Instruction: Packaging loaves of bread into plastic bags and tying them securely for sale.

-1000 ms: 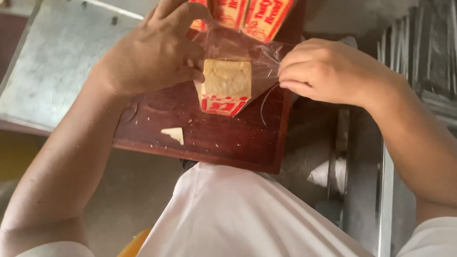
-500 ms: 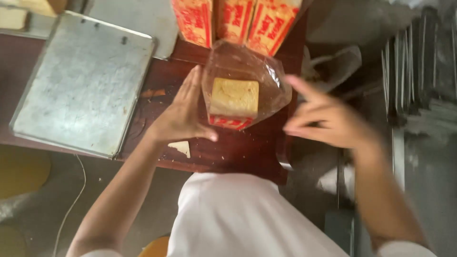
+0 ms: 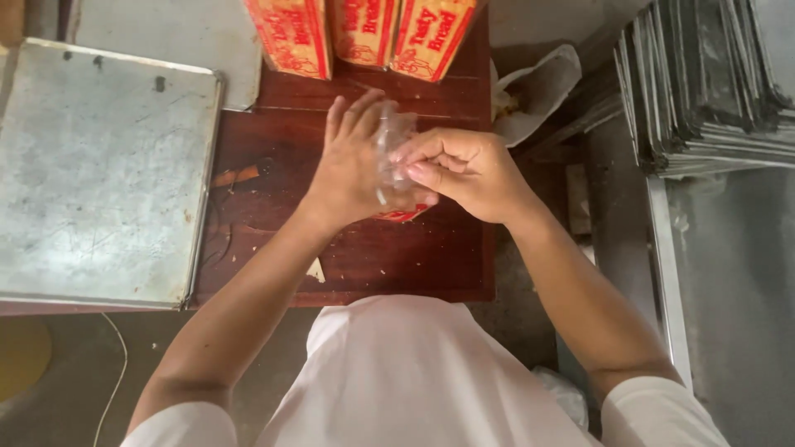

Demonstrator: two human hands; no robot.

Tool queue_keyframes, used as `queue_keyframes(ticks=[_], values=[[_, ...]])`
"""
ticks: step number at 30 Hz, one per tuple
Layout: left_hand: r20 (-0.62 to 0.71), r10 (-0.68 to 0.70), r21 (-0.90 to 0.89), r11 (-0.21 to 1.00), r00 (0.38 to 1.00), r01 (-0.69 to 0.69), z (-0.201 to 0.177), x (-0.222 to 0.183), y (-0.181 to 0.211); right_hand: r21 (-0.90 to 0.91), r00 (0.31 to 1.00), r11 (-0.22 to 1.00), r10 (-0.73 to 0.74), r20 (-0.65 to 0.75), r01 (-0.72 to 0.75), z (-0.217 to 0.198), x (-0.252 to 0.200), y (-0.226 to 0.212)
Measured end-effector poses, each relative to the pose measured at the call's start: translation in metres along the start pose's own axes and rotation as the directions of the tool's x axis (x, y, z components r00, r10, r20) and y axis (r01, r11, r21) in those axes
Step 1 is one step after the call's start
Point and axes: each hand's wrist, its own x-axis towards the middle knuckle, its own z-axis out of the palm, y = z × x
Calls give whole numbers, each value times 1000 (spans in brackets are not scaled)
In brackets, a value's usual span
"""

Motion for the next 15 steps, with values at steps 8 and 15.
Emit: queue_keyframes(ticks=[8, 15], values=[[-23, -33, 98, 995, 999, 35, 27, 3, -8, 15, 993, 998, -57, 106, 56, -30, 7, -5], [-76, 41, 70, 997, 996, -35, -8, 11, 6, -391, 911, 920, -175, -372, 17, -87, 30, 11]])
